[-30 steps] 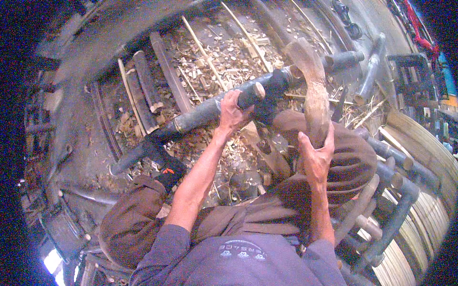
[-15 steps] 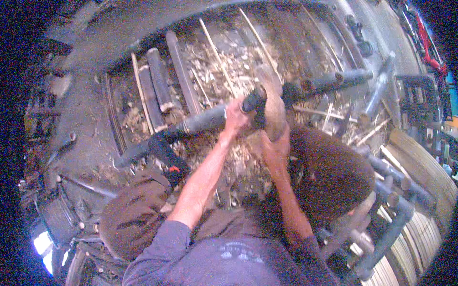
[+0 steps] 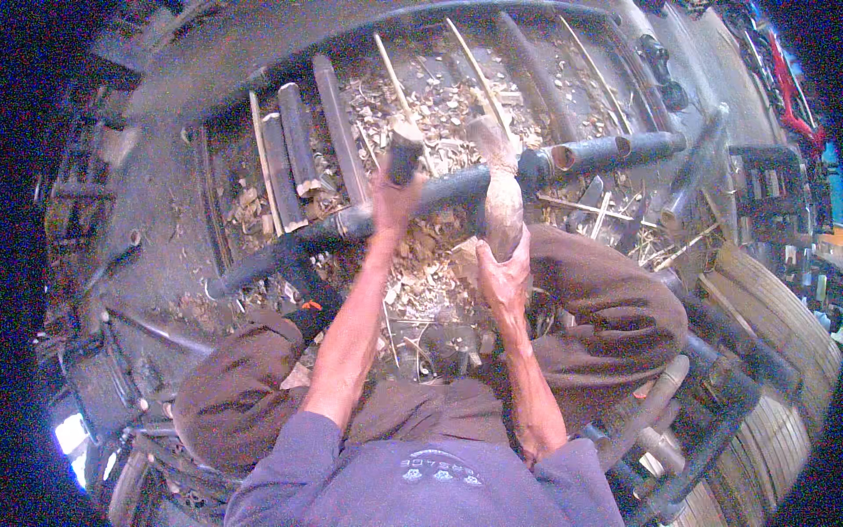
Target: The person sits on the floor and repeatedly splits bamboo poles into smaller sections using a knife. They handle the pieces by hand, separating them and placing them aside.
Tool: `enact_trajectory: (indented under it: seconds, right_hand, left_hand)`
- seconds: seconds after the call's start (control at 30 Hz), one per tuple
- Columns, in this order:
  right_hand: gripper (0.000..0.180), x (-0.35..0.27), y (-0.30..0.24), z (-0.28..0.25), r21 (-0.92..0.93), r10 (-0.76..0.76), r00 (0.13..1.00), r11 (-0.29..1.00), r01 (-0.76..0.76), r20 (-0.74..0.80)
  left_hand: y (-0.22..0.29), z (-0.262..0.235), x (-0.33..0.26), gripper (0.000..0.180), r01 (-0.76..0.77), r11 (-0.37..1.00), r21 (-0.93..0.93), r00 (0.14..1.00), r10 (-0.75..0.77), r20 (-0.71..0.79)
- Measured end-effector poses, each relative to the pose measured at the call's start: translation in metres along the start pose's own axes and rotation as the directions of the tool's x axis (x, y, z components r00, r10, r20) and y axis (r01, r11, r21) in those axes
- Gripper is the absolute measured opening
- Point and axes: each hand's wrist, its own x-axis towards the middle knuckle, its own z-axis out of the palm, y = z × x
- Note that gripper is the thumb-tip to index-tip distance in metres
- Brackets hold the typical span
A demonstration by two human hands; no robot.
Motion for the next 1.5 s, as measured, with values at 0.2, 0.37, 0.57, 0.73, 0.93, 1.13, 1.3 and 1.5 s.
enact_trajectory:
  seconds: [0.2,0.37,0.57,0.73,0.93,1.13,1.3,1.5]
  right_hand:
    - [0.064,-0.011,-0.038,-0.003,0.191,0.079,0.995,0.978,-0.088,0.056]
    - [0.060,-0.005,-0.026,-0.039,-0.082,-0.279,0.940,0.960,0.268,-0.195]
    - [0.069,-0.003,-0.055,-0.084,-0.258,-0.381,0.886,0.913,0.315,-0.264]
    - [0.063,-0.009,-0.092,-0.068,-0.102,-0.193,0.954,0.979,0.173,-0.231]
    - [0.059,0.005,-0.088,-0.065,-0.158,-0.272,0.940,0.957,0.242,-0.208]
    - [0.054,0.012,-0.099,-0.064,-0.154,-0.315,0.927,0.946,0.287,-0.206]
    - [0.050,0.038,-0.104,-0.041,-0.021,-0.352,0.881,0.931,0.364,-0.316]
    - [0.051,0.053,-0.089,-0.002,-0.462,-0.522,0.832,0.700,0.545,0.190]
  left_hand:
    - [0.046,-0.059,0.038,0.025,-0.091,0.988,-0.125,0.981,0.068,-0.182]
    - [0.038,0.039,-0.016,0.034,-0.051,0.999,-0.009,0.994,0.052,0.099]
    - [0.017,0.056,-0.027,0.038,0.002,1.000,0.026,0.992,-0.005,0.128]
    - [0.009,0.055,-0.016,0.035,0.045,0.998,-0.040,0.996,-0.042,0.076]
    - [-0.002,0.060,-0.012,0.039,0.049,0.998,-0.037,0.998,-0.047,0.048]
    - [0.000,0.049,-0.010,0.039,0.049,0.995,-0.089,0.996,-0.042,0.074]
    - [0.004,0.039,-0.006,0.042,0.124,0.982,-0.141,0.988,-0.109,0.111]
    - [-0.014,0.046,-0.016,0.046,0.125,0.983,-0.136,0.989,-0.112,0.096]
